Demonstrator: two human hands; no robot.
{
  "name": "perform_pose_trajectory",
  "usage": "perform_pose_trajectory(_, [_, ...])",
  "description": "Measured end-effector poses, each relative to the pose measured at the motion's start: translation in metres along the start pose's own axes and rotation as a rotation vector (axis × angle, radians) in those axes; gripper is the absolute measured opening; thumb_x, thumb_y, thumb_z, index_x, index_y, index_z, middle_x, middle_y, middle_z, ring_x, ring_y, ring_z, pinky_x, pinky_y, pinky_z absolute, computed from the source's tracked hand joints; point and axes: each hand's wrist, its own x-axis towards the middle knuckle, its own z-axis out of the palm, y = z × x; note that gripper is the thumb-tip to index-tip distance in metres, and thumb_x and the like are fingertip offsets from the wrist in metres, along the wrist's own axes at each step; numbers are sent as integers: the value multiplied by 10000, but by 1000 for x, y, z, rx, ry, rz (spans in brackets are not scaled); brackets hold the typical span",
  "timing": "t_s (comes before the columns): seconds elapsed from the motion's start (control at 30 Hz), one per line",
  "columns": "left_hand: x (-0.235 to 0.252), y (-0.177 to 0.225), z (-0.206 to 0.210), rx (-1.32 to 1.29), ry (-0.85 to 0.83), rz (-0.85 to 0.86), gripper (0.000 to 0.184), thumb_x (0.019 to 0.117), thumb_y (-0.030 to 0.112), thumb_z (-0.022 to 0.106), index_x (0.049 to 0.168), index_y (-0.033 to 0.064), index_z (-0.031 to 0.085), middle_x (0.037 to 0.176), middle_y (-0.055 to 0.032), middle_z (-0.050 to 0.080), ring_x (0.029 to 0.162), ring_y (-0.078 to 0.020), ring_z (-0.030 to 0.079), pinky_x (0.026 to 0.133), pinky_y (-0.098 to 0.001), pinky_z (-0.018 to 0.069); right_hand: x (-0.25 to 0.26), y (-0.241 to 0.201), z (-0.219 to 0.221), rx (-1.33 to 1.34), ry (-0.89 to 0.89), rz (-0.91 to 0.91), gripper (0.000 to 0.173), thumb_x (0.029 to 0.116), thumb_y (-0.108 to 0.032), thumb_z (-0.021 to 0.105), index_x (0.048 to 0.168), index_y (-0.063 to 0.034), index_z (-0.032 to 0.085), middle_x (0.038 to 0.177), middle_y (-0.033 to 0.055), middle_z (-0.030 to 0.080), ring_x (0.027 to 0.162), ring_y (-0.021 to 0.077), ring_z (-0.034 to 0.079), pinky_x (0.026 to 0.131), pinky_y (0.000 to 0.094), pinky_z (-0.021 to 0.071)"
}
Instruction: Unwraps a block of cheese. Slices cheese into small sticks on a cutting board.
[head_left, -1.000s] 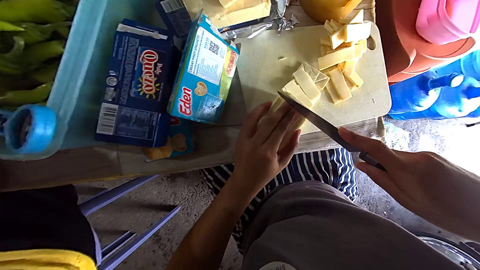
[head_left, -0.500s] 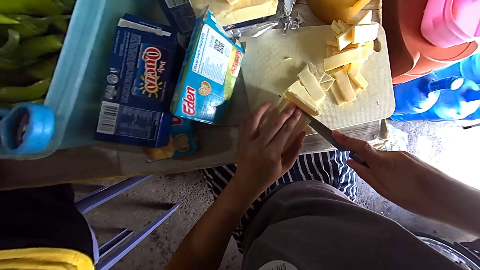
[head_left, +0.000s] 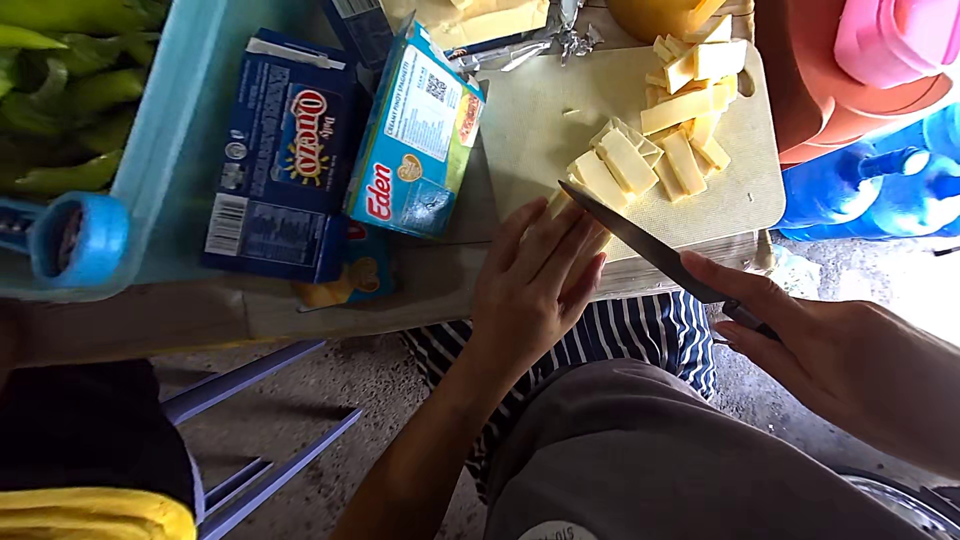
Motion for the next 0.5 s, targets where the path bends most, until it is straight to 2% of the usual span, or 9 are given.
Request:
perform_pose_trajectory(0.13, [0, 0, 0, -6, -3, 1, 333, 950, 244, 712, 1192, 19, 750, 1252, -130, 722, 1247, -316, 620, 1097, -363, 440, 1, 2, 3, -12, -27, 4, 519, 1066, -327, 369, 1575, -235, 406, 579, -18, 436, 432, 147, 461, 381, 304, 368])
perform_pose_trajectory(0.4, [-1, 0, 0, -15, 8, 7, 313, 947, 241, 722, 1153, 10, 761, 1224, -150, 724, 1231, -315, 624, 1093, -365, 446, 9, -2, 18, -51, -119, 57, 520, 1052, -254, 383, 1567, -194, 414, 552, 40, 465, 432, 259, 517, 384, 387, 404])
perform_pose_trajectory(0.5, [-2, -2, 1, -7, 16, 14, 323, 946, 252, 719, 1164, 16, 761, 1229, -142, 726, 1237, -311, 621, 1101, -365, 435, 12, 2, 21, 5, -127, 70, 522, 1047, -260, 396, 1564, -194, 417, 568, 42, 493, 444, 244, 525, 398, 384, 419])
